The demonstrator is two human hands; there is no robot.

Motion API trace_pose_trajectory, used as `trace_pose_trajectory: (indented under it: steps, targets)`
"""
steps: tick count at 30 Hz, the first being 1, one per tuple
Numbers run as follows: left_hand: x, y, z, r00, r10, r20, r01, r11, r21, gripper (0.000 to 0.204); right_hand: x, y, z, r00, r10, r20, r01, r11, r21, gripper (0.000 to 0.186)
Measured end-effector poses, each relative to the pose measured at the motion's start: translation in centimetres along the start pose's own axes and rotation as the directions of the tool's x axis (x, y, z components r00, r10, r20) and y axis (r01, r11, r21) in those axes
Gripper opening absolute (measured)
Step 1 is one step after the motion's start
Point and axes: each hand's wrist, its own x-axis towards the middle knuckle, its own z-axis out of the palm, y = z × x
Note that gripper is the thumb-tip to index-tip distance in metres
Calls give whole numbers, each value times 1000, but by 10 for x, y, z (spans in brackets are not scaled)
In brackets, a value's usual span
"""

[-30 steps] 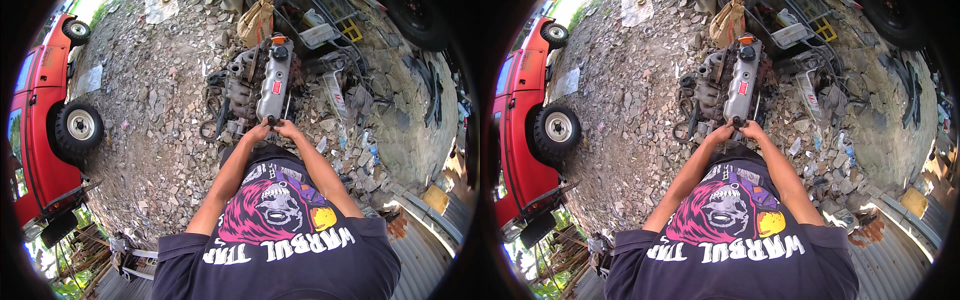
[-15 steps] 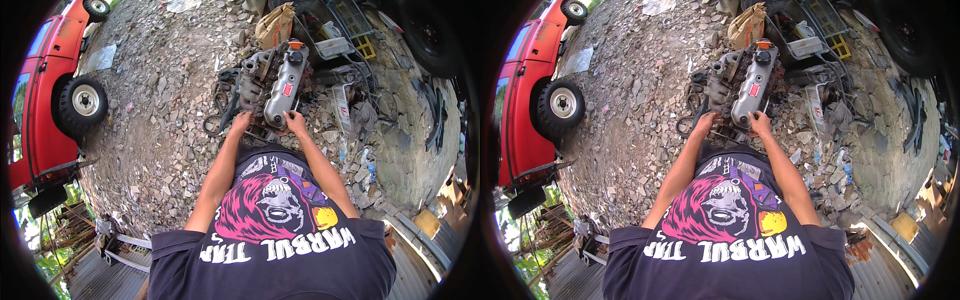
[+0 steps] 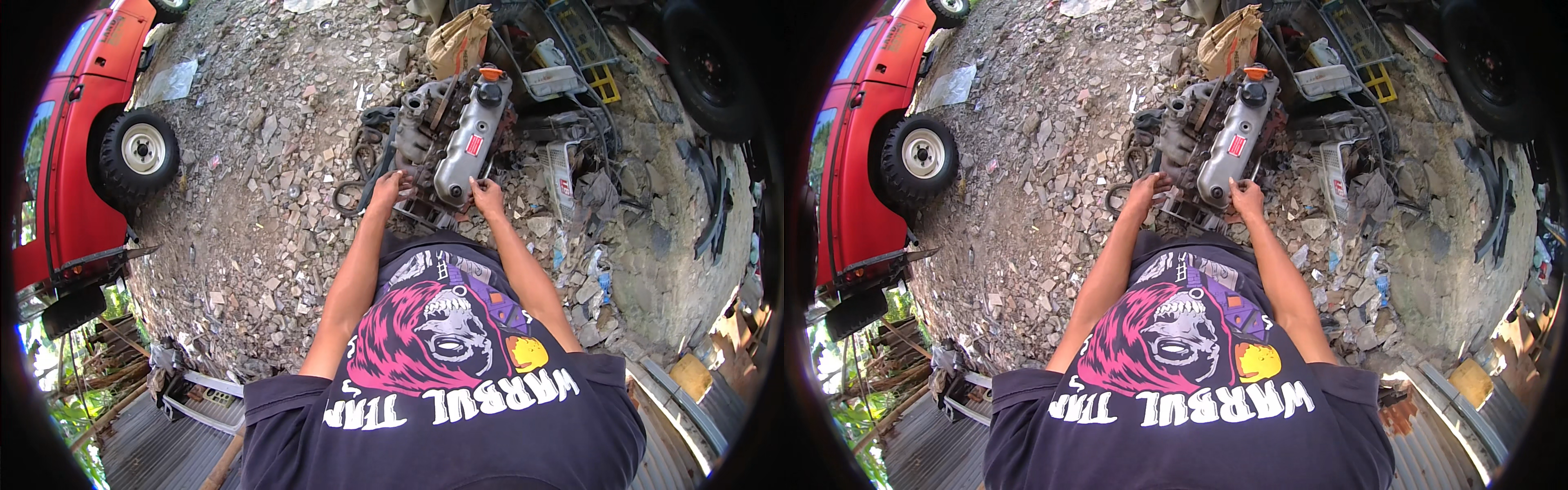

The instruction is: The person cleans a valve cover with liquid from a bottle and a brush tool, wipes the part with a cloth, and then places it onto an engine block and fits it into place by hand.

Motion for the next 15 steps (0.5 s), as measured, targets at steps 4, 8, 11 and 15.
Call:
trace_pose_trajectory:
  steps: [4, 8, 11, 15]
  targets:
    - [2, -2, 11, 1000, -12, -22, 14, 997, 82, 34, -10, -2, -10, 976, -213, -31, 199, 948, -247, 37]
    - [11, -23, 29, 996, 47, 73, -64, 965, 254, 35, -15, -4, -7, 929, -371, -5, 349, 879, -324, 34]
    - [22, -43, 39, 968, 181, 176, -233, 906, 354, 38, -21, -12, 2, 882, -463, 90, 453, 777, -436, 28]
    - [21, -45, 57, 933, 247, 263, -359, 707, 610, 42, -23, -16, 7, 805, -547, 230, 564, 585, -583, 22]
